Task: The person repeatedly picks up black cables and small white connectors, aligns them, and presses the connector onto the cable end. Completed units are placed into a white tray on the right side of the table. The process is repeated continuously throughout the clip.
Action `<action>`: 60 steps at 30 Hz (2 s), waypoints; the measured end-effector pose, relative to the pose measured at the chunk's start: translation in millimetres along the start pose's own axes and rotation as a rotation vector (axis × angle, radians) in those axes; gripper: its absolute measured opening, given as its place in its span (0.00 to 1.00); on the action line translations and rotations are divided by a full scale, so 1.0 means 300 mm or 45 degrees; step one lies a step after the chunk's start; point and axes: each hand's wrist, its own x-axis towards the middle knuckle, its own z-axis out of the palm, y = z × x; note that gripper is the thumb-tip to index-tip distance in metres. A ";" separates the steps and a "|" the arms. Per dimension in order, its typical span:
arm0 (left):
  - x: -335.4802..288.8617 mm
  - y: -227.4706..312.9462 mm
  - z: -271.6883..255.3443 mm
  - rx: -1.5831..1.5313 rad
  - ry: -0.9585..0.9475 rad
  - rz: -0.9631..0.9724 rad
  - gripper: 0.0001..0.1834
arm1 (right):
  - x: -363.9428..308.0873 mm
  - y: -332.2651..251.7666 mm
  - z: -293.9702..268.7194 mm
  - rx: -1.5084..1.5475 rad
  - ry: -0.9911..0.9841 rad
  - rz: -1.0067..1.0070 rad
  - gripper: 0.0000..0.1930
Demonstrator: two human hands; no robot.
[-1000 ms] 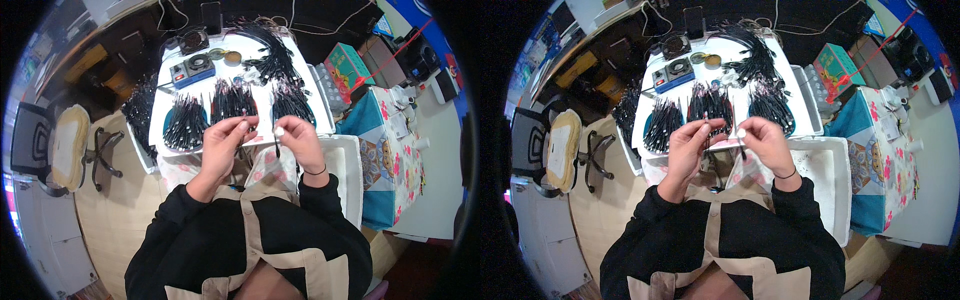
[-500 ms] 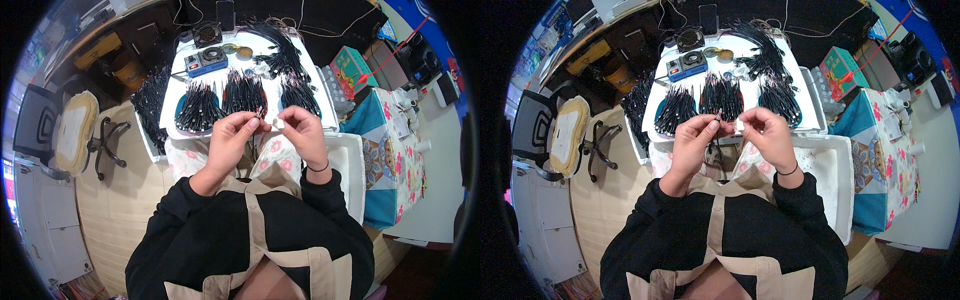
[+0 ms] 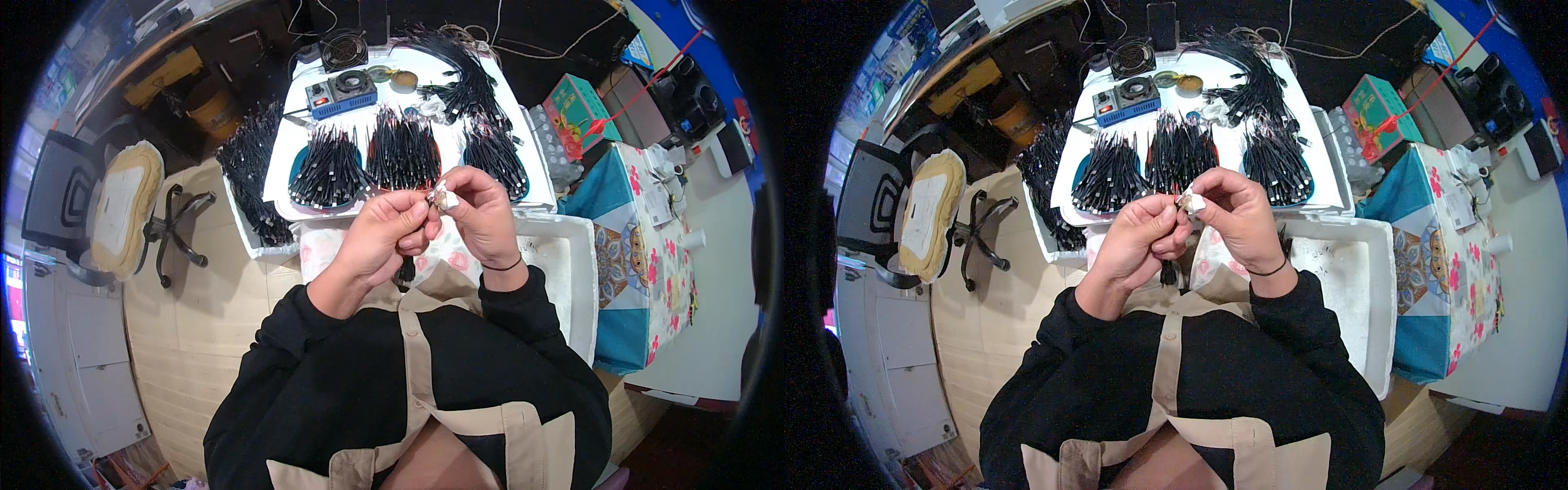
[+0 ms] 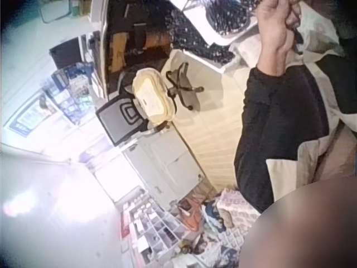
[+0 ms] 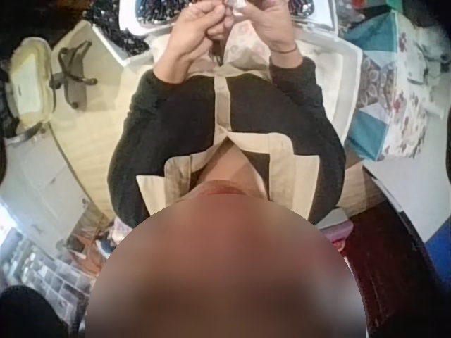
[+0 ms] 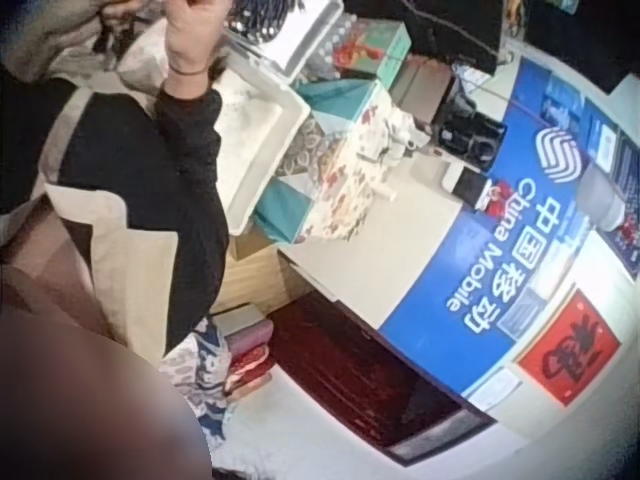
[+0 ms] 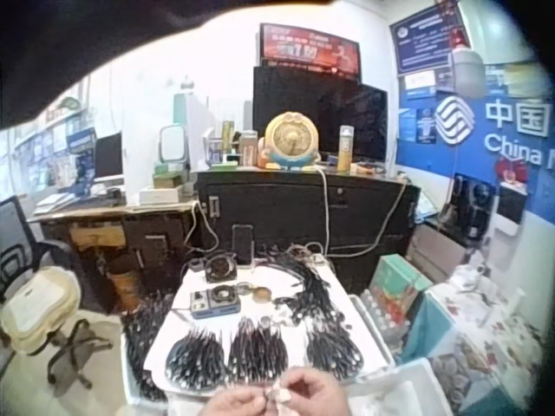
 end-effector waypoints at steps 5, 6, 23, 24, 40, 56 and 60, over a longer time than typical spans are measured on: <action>-0.011 0.004 0.010 -0.048 -0.032 -0.036 0.10 | -0.016 -0.002 0.025 0.106 -0.011 0.068 0.06; -0.013 0.001 0.013 0.070 -0.006 0.019 0.09 | -0.022 -0.010 0.024 0.164 -0.029 0.145 0.06; 0.128 -0.065 -0.120 -0.182 -0.068 -0.382 0.12 | 0.002 0.055 -0.156 0.453 0.006 0.542 0.07; 0.148 -0.065 -0.123 -0.175 -0.105 -0.357 0.12 | 0.025 0.042 -0.172 0.430 -0.058 0.532 0.07; 0.313 0.100 -0.146 0.310 0.119 -0.089 0.09 | 1.150 0.096 -1.255 -2.101 0.464 0.404 0.16; 0.219 0.084 -0.170 0.349 0.313 -0.023 0.09 | 1.331 0.259 -1.335 -2.145 0.754 0.357 0.13; 0.187 0.088 -0.174 0.209 0.343 0.124 0.08 | 1.316 0.114 -1.246 -1.724 0.753 0.036 0.07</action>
